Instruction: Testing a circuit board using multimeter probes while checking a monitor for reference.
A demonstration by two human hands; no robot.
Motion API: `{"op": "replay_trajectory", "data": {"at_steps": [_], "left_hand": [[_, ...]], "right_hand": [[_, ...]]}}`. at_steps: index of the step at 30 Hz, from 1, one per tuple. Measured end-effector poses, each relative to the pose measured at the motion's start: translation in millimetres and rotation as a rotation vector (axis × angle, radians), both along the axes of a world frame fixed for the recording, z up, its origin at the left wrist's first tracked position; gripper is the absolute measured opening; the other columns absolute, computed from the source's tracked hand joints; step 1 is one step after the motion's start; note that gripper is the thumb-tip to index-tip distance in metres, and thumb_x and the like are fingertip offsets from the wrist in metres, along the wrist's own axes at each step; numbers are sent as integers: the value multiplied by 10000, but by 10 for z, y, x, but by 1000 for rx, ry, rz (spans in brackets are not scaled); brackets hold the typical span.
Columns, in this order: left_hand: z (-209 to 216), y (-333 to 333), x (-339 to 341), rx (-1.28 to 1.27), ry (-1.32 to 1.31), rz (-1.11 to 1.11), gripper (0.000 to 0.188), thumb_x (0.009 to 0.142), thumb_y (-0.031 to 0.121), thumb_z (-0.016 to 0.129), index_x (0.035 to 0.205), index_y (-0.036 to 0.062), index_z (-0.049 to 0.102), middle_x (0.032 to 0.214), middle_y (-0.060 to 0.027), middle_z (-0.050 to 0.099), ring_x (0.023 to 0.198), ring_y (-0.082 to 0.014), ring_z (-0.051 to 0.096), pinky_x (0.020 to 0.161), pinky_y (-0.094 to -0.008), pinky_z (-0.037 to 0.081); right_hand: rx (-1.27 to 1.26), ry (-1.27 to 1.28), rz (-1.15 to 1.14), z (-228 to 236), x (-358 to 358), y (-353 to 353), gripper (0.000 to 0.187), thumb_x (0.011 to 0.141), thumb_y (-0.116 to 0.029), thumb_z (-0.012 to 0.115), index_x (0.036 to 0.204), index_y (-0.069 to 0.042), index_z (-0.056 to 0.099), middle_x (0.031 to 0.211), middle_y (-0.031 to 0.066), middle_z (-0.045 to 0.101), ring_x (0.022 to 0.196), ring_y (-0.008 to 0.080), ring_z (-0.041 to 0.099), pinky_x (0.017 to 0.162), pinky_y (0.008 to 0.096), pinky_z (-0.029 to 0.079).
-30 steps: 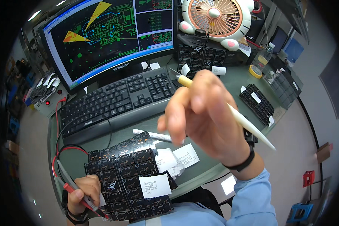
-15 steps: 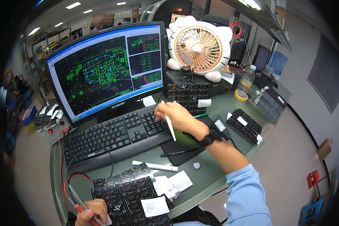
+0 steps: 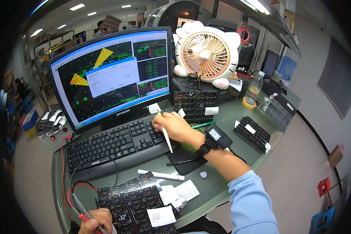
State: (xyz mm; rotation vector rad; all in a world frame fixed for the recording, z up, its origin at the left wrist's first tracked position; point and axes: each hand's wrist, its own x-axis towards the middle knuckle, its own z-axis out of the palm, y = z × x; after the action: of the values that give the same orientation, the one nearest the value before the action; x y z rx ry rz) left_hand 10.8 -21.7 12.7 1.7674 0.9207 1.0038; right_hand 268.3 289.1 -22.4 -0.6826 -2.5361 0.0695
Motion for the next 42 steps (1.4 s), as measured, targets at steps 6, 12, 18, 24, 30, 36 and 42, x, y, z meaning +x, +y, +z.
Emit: {"op": "replay_trajectory", "data": {"at_steps": [6,12,18,24,30,36,42], "left_hand": [[21,-73,17,-131,-119,23,534,911,423,353,566,40,493,611,-81,505,622,-230,452,660,-363,352],[-6,-64,-32,-127,-118,12,527,907,421,353,579,34,496,622,-83,508,627,-229,455,663,-359,355],[16,-124,-27,-178,-120,28,493,905,380,350,599,26,503,635,-86,503,636,-217,461,644,-336,354],[-30,-177,-25,-332,-156,79,454,900,337,362,629,10,524,658,-90,496,663,-211,466,638,-318,363],[-143,-223,-63,-347,-179,90,466,900,364,368,635,25,546,656,-77,508,664,-201,476,642,-311,369],[-88,-218,-62,-379,-178,96,472,900,373,372,633,23,542,653,-75,512,659,-196,479,641,-307,370],[-71,-189,-48,-332,-164,77,462,900,360,376,627,25,538,654,-74,515,663,-202,482,647,-315,373]], "right_hand": [[123,76,-277,-13,-40,152,139,933,-221,523,905,-86,537,787,72,643,773,319,590,657,434,442],[52,103,-181,-63,-34,50,131,919,-222,529,891,-96,540,714,111,594,715,318,574,645,434,405],[87,61,-79,-38,-170,-22,26,867,-149,549,864,-123,552,734,-3,622,773,217,588,694,353,376],[17,46,-19,1,-168,-127,47,897,-183,549,897,-137,559,776,-1,629,811,215,575,717,355,373],[219,217,-312,124,-99,-222,170,881,-230,607,810,-86,551,703,93,600,690,297,588,666,389,393],[22,123,-352,1,150,-305,210,906,-255,581,777,-94,541,645,67,620,651,281,591,733,383,359],[11,249,-351,27,210,-343,152,910,-215,582,810,-101,572,622,15,630,623,231,595,747,355,357]]}}
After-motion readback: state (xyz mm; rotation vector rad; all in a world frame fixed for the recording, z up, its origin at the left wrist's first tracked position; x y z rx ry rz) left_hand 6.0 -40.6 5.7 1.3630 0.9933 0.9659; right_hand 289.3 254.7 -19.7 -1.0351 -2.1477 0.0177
